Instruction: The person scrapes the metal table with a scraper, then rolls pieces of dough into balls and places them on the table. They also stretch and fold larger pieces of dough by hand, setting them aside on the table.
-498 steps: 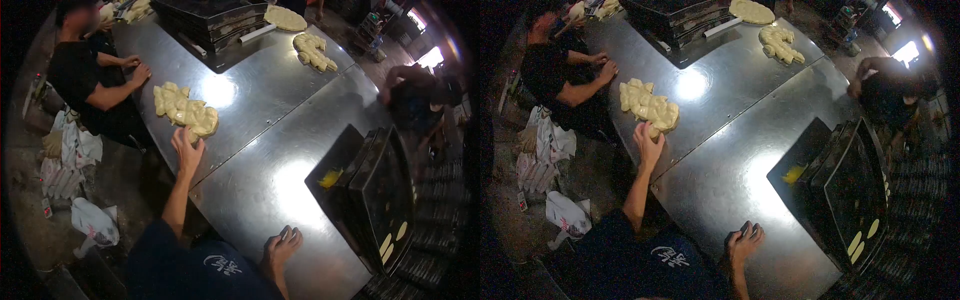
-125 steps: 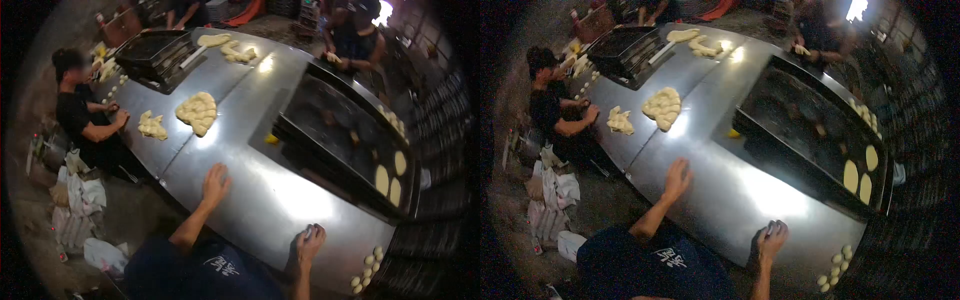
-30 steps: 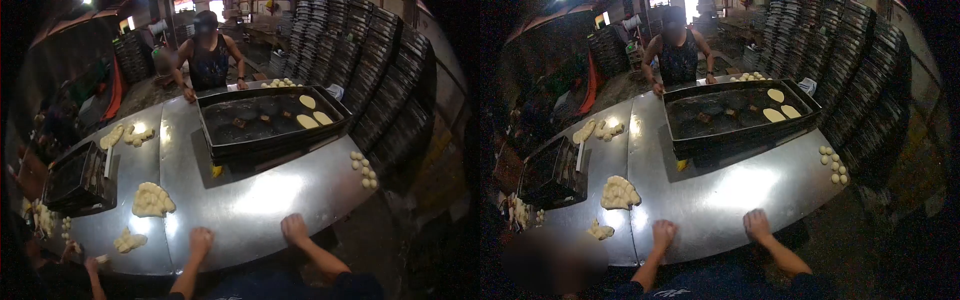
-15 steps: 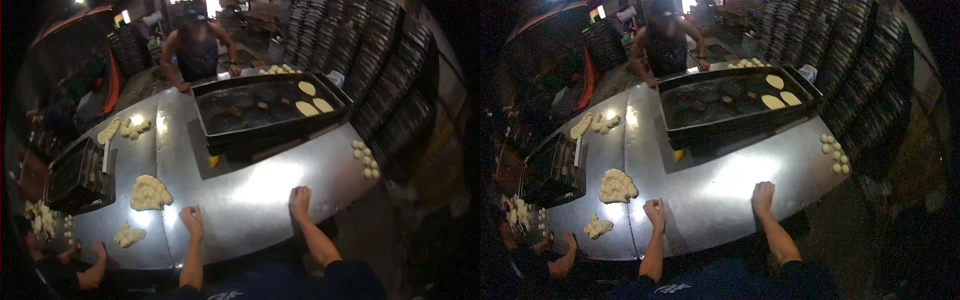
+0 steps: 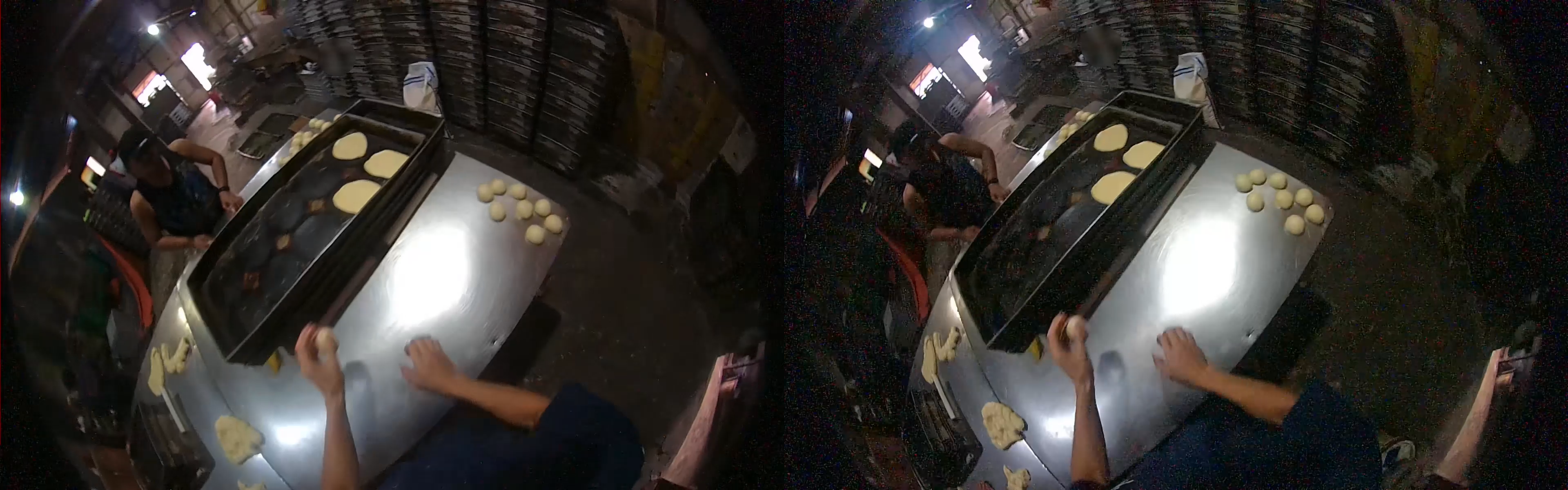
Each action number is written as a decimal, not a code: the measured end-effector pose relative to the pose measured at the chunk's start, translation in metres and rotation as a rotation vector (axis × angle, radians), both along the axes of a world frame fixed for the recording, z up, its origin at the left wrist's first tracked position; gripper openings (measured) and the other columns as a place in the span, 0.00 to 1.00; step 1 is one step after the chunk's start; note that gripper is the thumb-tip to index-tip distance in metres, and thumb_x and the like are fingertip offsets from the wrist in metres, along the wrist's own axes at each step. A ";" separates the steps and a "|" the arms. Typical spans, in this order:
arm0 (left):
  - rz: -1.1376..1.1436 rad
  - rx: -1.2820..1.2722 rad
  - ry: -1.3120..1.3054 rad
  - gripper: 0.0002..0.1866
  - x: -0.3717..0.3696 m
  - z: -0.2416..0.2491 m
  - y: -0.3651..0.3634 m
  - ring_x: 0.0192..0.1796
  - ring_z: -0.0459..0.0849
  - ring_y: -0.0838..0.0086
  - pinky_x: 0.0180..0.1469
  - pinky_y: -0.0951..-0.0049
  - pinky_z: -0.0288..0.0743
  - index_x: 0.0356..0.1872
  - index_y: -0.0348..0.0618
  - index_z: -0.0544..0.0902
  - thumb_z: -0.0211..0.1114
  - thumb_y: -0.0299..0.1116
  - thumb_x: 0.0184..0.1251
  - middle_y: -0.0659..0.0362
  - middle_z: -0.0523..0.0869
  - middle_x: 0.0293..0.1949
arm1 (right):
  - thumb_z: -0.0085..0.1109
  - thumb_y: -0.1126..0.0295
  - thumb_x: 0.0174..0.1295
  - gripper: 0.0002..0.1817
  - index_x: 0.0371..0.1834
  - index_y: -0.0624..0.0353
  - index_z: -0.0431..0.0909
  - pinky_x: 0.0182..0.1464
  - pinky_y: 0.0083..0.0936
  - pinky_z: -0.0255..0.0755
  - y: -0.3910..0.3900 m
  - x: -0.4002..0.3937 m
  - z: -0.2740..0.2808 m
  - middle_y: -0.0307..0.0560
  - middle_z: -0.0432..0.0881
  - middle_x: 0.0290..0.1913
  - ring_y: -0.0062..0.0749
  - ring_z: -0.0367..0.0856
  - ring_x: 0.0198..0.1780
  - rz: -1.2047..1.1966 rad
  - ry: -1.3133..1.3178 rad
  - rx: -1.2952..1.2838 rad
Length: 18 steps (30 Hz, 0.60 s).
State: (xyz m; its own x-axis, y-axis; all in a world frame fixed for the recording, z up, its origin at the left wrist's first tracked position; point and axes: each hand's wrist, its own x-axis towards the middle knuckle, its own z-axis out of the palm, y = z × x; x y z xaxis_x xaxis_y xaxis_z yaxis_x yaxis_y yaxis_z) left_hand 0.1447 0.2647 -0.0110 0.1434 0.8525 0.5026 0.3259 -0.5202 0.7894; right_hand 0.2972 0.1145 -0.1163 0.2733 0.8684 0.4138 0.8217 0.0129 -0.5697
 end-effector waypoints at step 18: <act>-0.497 0.152 0.888 0.34 0.349 -0.110 -0.005 0.78 0.54 0.46 0.78 0.47 0.49 0.72 0.31 0.64 0.55 0.46 0.75 0.42 0.61 0.75 | 0.60 0.74 0.69 0.17 0.58 0.66 0.74 0.50 0.23 0.77 -0.083 0.264 0.045 0.46 0.83 0.49 0.28 0.81 0.50 -0.391 1.133 0.133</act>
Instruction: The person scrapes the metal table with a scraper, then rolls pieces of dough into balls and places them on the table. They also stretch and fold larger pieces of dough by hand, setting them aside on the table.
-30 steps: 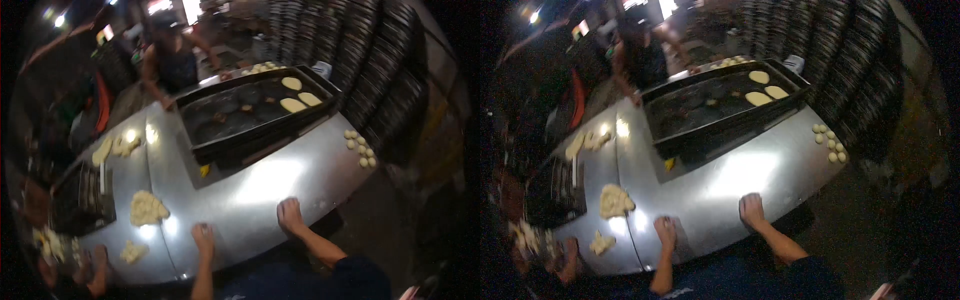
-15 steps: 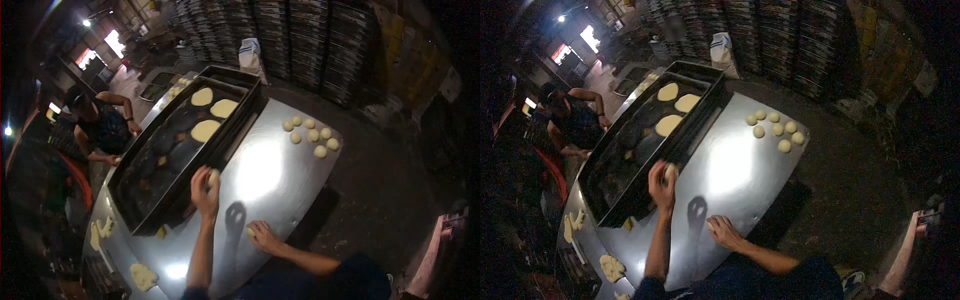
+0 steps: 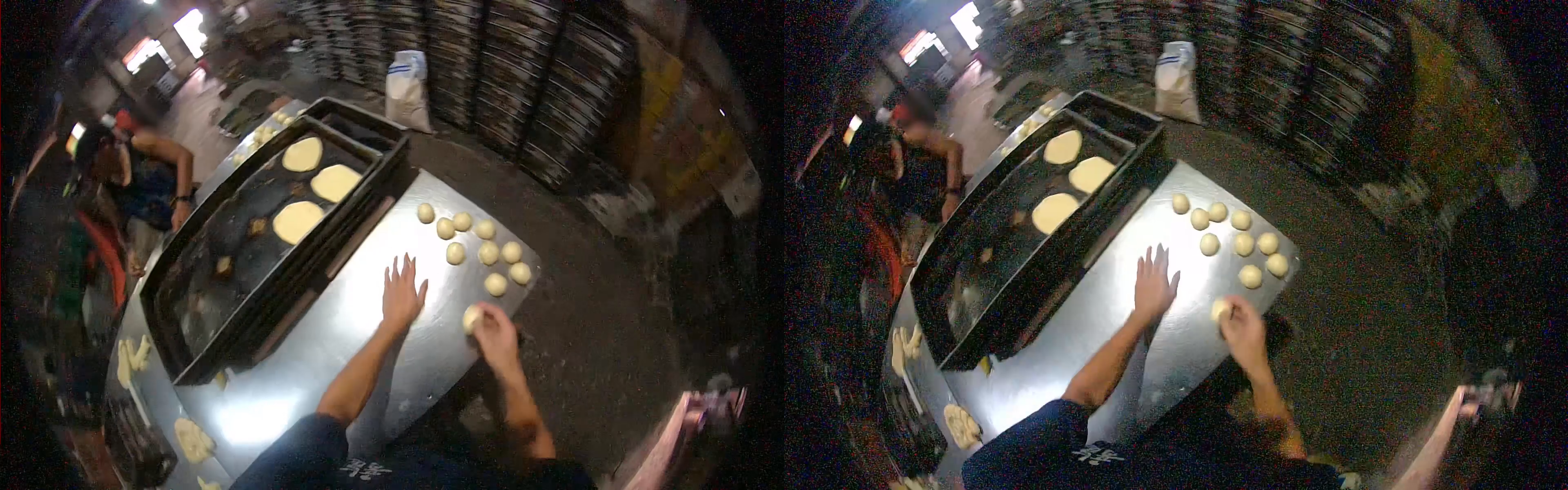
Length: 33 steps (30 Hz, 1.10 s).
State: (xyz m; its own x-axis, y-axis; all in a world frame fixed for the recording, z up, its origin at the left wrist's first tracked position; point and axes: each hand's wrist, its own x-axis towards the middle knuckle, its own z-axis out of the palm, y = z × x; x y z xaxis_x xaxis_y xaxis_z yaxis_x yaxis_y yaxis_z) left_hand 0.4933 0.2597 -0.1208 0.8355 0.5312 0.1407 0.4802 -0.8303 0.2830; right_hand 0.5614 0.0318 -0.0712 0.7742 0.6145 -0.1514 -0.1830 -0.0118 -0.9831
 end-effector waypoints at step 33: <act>1.646 -0.507 -1.733 0.27 -0.796 -0.009 0.062 0.53 0.82 0.56 0.54 0.57 0.77 0.54 0.37 0.82 0.76 0.41 0.54 0.48 0.85 0.51 | 0.64 0.67 0.59 0.18 0.50 0.65 0.80 0.62 0.41 0.68 0.239 -0.628 -0.039 0.60 0.76 0.53 0.54 0.72 0.57 1.369 -0.928 0.323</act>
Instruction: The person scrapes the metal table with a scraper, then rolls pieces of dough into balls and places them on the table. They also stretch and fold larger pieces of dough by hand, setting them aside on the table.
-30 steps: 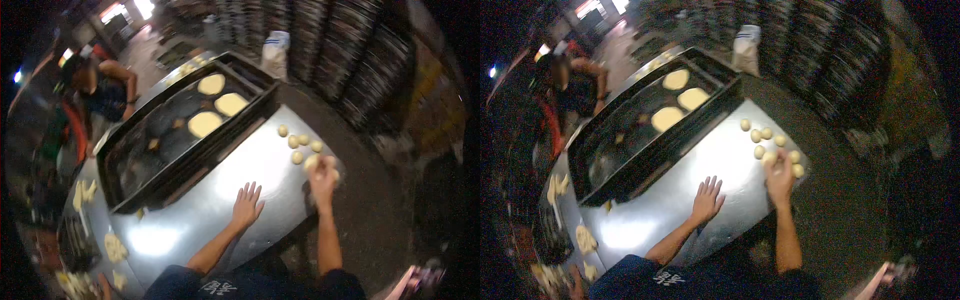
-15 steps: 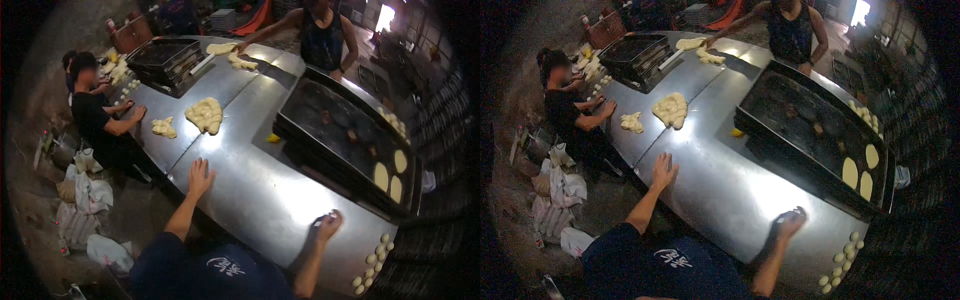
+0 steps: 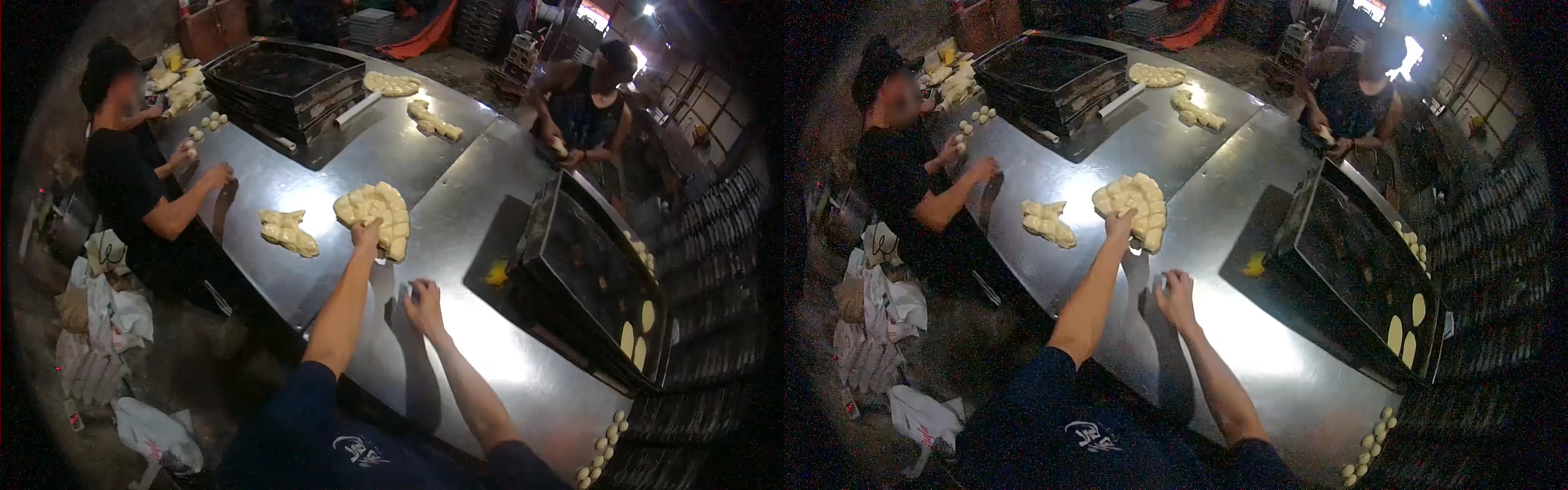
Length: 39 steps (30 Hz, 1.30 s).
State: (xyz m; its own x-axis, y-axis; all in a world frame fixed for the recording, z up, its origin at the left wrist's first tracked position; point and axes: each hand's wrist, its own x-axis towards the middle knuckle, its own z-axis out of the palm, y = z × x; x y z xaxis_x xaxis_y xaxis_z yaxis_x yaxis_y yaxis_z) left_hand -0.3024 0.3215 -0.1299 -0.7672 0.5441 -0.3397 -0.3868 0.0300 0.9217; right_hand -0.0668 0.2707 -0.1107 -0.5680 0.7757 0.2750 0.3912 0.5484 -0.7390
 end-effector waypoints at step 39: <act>-0.741 -0.179 1.372 0.12 0.337 -0.012 -0.221 0.50 0.76 0.53 0.56 0.53 0.68 0.34 0.43 0.83 0.64 0.42 0.66 0.52 0.81 0.42 | 0.59 0.69 0.61 0.08 0.33 0.62 0.74 0.47 0.47 0.63 -0.165 0.298 -0.001 0.58 0.74 0.35 0.53 0.71 0.41 -0.443 -0.218 0.274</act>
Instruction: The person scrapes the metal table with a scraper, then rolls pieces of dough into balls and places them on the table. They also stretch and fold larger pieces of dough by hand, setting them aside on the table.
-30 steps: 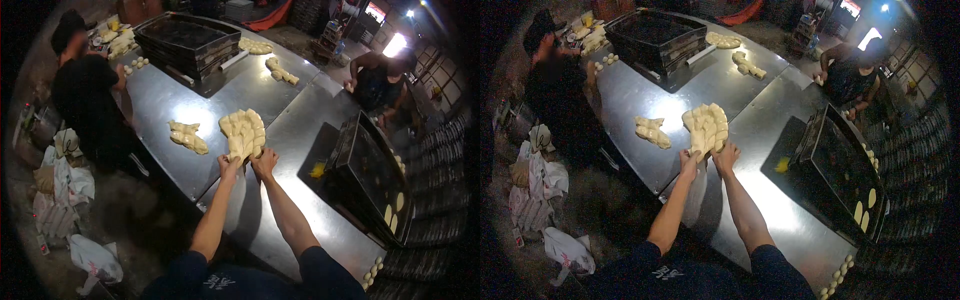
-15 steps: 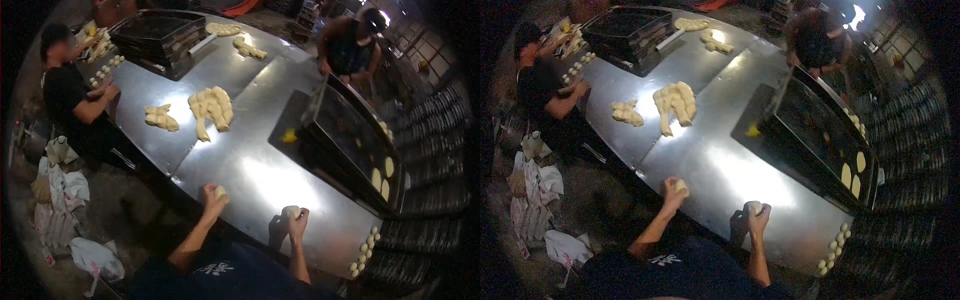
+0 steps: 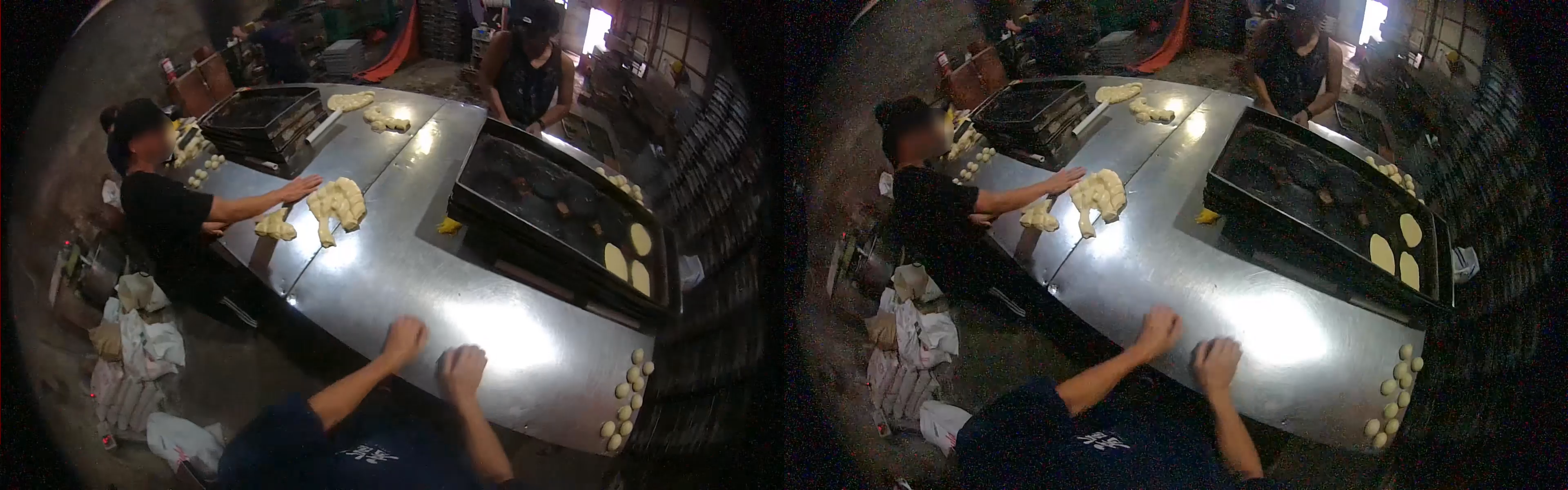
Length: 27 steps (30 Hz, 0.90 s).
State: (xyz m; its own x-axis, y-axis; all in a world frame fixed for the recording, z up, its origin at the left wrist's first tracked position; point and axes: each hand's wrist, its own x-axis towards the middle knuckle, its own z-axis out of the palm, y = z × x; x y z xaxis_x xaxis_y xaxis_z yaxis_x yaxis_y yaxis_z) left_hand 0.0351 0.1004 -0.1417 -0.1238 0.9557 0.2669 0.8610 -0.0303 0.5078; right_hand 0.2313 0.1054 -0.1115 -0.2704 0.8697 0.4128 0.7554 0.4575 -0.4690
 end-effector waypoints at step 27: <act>-0.544 0.191 -0.008 0.08 -0.111 -0.007 0.012 0.43 0.78 0.54 0.53 0.55 0.69 0.31 0.45 0.82 0.71 0.35 0.60 0.53 0.81 0.39 | 0.60 0.70 0.59 0.08 0.29 0.64 0.74 0.42 0.47 0.65 -0.001 -0.023 -0.014 0.57 0.76 0.36 0.50 0.72 0.41 -0.307 0.106 0.169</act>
